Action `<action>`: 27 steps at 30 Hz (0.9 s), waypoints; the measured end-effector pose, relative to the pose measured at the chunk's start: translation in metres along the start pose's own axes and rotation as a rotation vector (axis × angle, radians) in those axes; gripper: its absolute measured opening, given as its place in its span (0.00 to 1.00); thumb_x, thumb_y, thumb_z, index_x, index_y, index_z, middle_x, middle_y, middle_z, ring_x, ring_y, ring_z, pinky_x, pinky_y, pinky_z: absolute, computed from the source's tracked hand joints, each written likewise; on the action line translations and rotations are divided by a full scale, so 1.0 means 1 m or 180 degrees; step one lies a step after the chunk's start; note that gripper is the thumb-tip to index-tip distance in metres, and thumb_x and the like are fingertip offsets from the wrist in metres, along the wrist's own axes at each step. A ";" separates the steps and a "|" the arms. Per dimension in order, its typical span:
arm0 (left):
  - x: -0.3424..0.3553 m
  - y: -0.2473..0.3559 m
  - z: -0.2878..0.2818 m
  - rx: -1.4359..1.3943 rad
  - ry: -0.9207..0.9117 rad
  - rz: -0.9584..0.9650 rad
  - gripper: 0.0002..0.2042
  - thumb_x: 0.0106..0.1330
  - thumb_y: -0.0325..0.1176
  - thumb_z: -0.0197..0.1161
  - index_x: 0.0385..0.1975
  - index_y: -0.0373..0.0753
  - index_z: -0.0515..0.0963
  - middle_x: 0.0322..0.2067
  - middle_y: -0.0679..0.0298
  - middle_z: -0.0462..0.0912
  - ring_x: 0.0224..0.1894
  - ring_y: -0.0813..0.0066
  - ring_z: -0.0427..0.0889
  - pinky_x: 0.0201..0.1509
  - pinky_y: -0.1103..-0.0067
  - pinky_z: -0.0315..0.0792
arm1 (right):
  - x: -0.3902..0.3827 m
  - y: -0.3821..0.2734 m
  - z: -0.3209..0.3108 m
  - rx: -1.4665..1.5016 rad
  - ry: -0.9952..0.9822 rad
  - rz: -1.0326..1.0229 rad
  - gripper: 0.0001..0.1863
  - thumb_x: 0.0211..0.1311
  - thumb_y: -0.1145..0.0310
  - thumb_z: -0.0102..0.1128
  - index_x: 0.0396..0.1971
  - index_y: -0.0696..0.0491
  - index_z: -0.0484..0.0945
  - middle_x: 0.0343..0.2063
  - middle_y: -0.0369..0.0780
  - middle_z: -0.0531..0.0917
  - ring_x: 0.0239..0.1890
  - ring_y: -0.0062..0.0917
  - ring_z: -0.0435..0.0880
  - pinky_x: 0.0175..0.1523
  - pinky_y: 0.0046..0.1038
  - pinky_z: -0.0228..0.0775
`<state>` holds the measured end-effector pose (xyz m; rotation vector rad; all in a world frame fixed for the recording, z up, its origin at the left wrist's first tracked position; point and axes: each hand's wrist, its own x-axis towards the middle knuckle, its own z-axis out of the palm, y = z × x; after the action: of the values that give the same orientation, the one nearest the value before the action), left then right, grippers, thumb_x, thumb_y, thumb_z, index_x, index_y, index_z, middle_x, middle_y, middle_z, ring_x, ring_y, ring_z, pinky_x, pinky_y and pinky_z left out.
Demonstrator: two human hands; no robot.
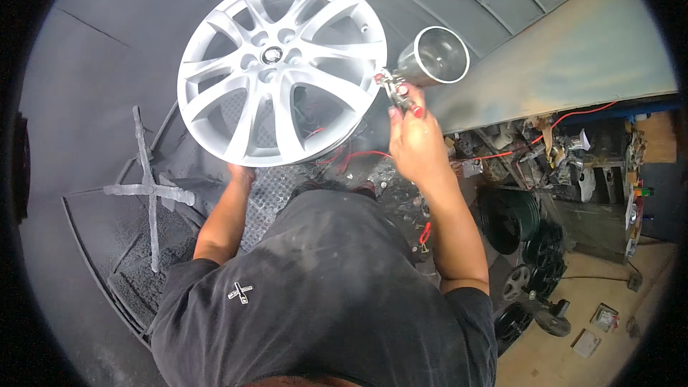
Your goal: The person positions a car rim on a stand, prepares paint by pouring liquid from a container into a cup, and uses a spray gun to apply paint to the front and sides of the rim.
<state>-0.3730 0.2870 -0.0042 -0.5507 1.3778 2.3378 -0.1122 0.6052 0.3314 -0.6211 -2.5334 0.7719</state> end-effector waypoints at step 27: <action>-0.005 -0.004 -0.048 0.0525 0.0094 -0.0615 0.10 0.75 0.41 0.51 0.47 0.47 0.76 0.41 0.69 0.80 0.40 0.72 0.77 0.40 0.71 0.74 | -0.030 -0.022 -0.044 0.2198 -0.1863 0.0422 0.20 0.72 0.79 0.47 0.62 0.59 0.64 0.39 0.38 0.84 0.22 0.17 0.74 0.30 0.22 0.71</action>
<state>-0.3596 0.2462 -0.0256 -0.6406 1.4458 2.0509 -0.0715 0.5914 0.3702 -0.3499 -2.4373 1.9927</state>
